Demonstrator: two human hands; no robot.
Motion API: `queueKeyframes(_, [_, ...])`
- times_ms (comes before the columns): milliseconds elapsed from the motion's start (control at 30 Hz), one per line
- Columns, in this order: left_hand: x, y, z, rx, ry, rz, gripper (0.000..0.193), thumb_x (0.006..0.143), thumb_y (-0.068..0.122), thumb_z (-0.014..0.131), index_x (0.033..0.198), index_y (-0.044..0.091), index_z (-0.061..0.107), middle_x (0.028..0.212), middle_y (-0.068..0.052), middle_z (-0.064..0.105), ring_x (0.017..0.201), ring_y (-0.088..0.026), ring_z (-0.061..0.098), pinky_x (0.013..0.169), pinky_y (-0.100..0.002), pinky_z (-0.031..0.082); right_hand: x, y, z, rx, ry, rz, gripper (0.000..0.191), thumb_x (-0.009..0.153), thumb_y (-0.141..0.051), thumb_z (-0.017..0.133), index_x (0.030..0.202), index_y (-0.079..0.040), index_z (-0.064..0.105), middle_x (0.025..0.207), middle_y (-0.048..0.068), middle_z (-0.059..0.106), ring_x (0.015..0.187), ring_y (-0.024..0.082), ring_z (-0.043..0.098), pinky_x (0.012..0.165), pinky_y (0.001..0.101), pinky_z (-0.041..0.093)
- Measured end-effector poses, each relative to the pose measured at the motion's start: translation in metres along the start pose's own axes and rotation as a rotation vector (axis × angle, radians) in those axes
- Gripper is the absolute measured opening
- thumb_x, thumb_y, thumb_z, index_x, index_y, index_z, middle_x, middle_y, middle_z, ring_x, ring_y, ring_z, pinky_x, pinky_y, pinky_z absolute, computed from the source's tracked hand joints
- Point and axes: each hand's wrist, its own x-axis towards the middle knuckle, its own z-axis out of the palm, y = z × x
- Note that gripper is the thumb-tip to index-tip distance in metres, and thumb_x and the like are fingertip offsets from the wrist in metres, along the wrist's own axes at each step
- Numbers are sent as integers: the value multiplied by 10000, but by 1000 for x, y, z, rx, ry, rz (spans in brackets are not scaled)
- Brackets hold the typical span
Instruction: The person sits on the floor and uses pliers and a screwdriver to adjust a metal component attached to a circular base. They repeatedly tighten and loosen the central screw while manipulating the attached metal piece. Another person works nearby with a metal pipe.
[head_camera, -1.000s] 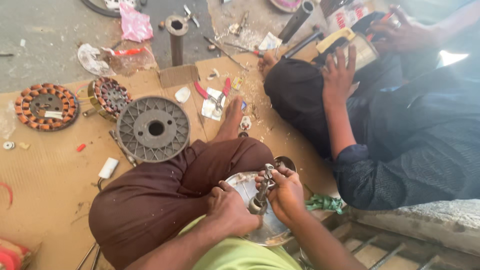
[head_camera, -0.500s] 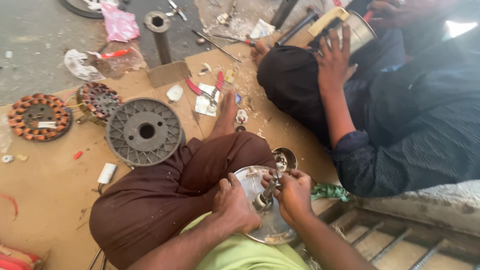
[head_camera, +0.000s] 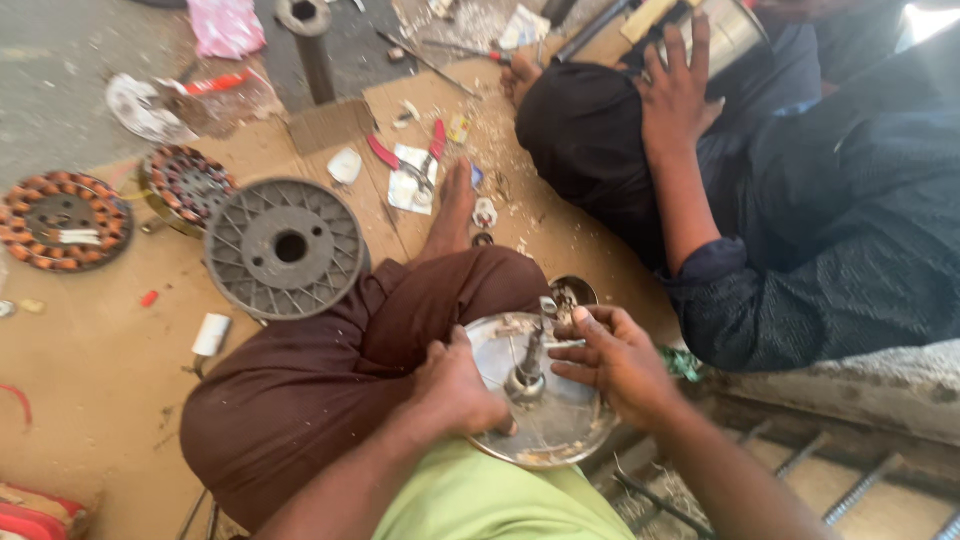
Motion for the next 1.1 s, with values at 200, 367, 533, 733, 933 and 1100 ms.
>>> queueKeyframes(200, [8,-7,-3,-8,-4,21,1415,532,271,1002,1614,52,117,1571,-211,349,1454,-382,394,1189,-419,379,-8,-19,-17,-723,-135,-82,307,908,-229,731,1102,5,775,882,103,767,749,153,674,725,296,571])
queueKeyframes(367, [7,-1,-2,24,-37,-39,1424,562,290,994,1620,46,72,1577,-193,333,1439,-398,404,1170,-433,404,-5,-21,-12,-603,-404,-188,207,973,-161,689,1067,20,723,799,18,654,709,95,588,672,272,518])
queueKeyframes(533, [8,-1,-3,40,-41,10,1436,561,287,997,1612,24,54,1567,-201,337,1420,-405,424,1156,-433,418,1,-24,-1,-416,-440,-7,180,932,-117,700,1028,32,670,785,30,660,677,113,613,630,291,516])
queueKeyframes(733, [22,-6,7,46,-13,-9,1444,559,290,980,1604,-18,32,1541,-229,322,1389,-416,440,1117,-476,447,1,-37,7,-822,-296,-94,264,883,-205,764,918,47,693,736,48,680,645,129,629,599,324,527])
queueKeyframes(933, [12,-6,0,-110,-12,53,1237,614,288,883,1553,-63,159,1496,-245,367,1382,-395,454,1101,-492,459,-7,-44,5,-1342,-162,-376,200,857,-232,748,972,-76,794,789,98,745,680,238,683,638,360,538])
queueKeyframes(1100, [22,-13,6,-1,-135,192,907,659,406,803,1339,-136,544,1426,-323,510,1341,-400,527,1090,-471,484,-9,-32,2,-1568,-135,-528,186,883,-211,689,990,-75,757,821,155,755,769,329,756,687,430,575])
